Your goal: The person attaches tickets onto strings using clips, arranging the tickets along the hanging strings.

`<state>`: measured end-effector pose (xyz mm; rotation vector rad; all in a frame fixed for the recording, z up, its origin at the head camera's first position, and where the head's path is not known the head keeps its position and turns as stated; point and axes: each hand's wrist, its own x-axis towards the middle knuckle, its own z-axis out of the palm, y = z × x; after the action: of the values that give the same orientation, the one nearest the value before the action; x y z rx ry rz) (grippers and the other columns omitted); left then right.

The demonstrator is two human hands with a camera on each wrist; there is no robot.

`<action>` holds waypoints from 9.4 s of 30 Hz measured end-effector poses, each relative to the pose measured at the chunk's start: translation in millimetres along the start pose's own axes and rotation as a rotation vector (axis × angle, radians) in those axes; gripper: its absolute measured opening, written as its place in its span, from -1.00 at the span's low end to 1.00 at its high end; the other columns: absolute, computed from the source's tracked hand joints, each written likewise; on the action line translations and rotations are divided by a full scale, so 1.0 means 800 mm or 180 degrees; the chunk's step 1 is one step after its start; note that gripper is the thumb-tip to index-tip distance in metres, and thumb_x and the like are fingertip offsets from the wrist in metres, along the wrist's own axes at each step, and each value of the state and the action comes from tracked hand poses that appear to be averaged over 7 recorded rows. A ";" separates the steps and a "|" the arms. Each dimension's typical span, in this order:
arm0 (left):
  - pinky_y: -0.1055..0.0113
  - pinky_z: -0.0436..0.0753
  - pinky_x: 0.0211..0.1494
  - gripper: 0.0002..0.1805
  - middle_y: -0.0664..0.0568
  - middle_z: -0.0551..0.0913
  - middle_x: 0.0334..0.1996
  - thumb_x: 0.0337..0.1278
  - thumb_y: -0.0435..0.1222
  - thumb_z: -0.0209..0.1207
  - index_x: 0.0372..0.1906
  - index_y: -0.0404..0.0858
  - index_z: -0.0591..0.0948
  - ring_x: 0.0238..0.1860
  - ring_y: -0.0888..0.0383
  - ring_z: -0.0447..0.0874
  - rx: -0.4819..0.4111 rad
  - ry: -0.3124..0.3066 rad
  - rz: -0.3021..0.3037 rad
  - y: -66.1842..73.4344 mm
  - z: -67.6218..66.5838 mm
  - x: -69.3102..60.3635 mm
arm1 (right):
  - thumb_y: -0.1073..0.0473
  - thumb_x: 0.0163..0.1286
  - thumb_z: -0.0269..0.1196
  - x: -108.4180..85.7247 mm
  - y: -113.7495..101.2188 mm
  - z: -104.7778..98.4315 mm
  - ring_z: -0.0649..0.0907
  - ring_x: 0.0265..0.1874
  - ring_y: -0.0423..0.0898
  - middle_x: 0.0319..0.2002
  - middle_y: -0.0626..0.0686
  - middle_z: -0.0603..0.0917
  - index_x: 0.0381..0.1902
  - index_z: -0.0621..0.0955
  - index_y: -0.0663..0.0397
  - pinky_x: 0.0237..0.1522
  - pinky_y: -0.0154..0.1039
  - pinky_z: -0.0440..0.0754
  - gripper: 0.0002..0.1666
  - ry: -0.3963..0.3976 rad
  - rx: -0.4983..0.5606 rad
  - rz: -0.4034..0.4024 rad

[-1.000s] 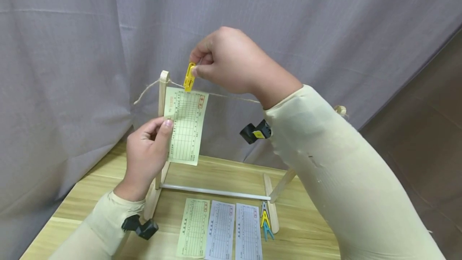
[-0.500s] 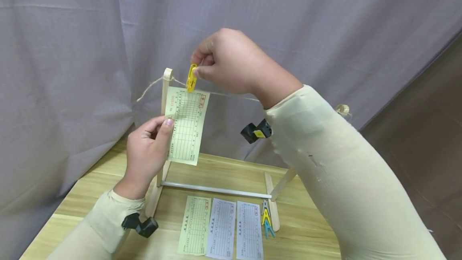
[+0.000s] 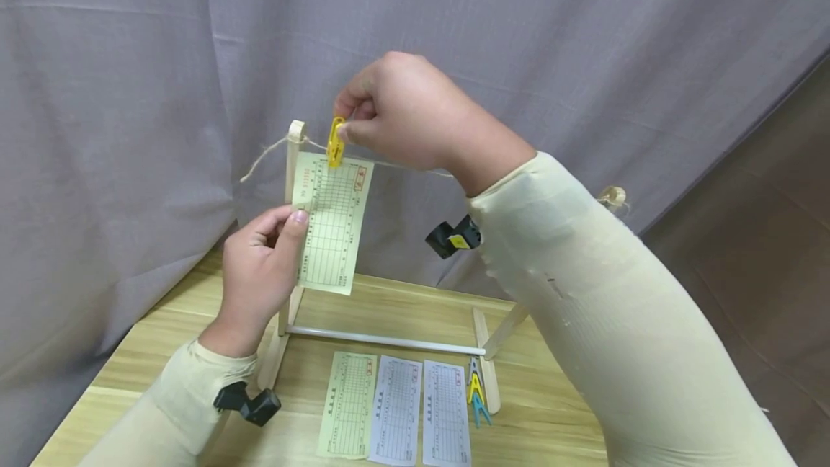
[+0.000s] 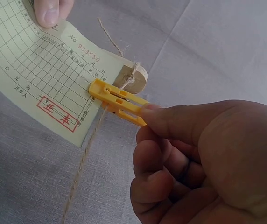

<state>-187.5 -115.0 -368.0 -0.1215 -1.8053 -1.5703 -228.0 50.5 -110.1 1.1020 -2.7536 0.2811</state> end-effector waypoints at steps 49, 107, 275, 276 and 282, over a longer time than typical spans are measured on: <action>0.43 0.57 -0.40 -0.82 0.18 0.68 -0.45 0.58 -0.12 0.38 -0.07 -0.13 0.86 -0.46 0.17 0.58 0.0121 -0.0197 -0.0230 0.006 -0.012 -0.008 | 0.03 0.53 0.49 -0.003 -0.009 0.006 0.75 -0.16 -0.26 -0.16 -0.15 0.85 0.12 0.85 -0.04 -0.08 -0.34 0.72 -0.71 -0.0115 0.0271 0.0354; 0.35 0.72 0.05 -0.79 0.15 0.86 -0.11 0.57 -0.11 0.40 0.13 -0.04 0.82 -0.11 0.18 0.77 0.0576 -0.1678 -0.1038 -0.089 -0.030 -0.101 | 0.10 0.31 0.61 -0.220 0.058 0.135 0.58 -0.49 -0.23 -0.38 -0.08 0.80 -0.16 0.88 -0.02 -0.40 -0.24 0.63 -0.82 0.1451 -0.0087 -0.0011; -0.11 0.73 0.45 -0.67 0.12 0.88 0.17 0.47 -0.09 0.50 0.24 0.08 0.82 0.32 0.01 0.82 0.0952 -0.1479 -0.1659 -0.157 -0.007 -0.231 | 0.73 0.47 0.14 -0.442 0.193 0.416 0.82 -0.03 -0.18 0.13 0.07 0.74 0.01 0.43 0.26 -0.02 -0.34 0.85 -0.63 0.1893 0.4488 0.1309; -0.13 0.73 0.45 -0.68 0.10 0.88 0.18 0.48 -0.08 0.49 0.24 0.08 0.83 0.32 0.00 0.82 0.0945 -0.1476 -0.1672 -0.157 -0.008 -0.231 | 0.76 0.43 0.13 -0.440 0.192 0.415 0.81 -0.02 -0.17 0.14 0.08 0.74 -0.02 0.41 0.32 -0.02 -0.35 0.84 -0.63 0.1949 0.4445 0.1319; -0.18 0.69 0.49 -0.69 0.01 0.83 0.30 0.50 -0.04 0.47 0.22 0.06 0.83 0.41 -0.15 0.76 0.0887 -0.1464 -0.1732 -0.157 -0.009 -0.231 | 0.93 0.26 -0.06 -0.422 0.198 0.406 0.86 0.05 0.05 0.15 0.38 0.77 0.00 0.34 0.58 0.05 -0.23 0.87 -0.57 0.2720 0.4624 0.0161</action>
<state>-113.7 -83.1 -576.4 0.1701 -2.5616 -1.7226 -122.8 311.3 -517.0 0.6877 -1.5112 2.2717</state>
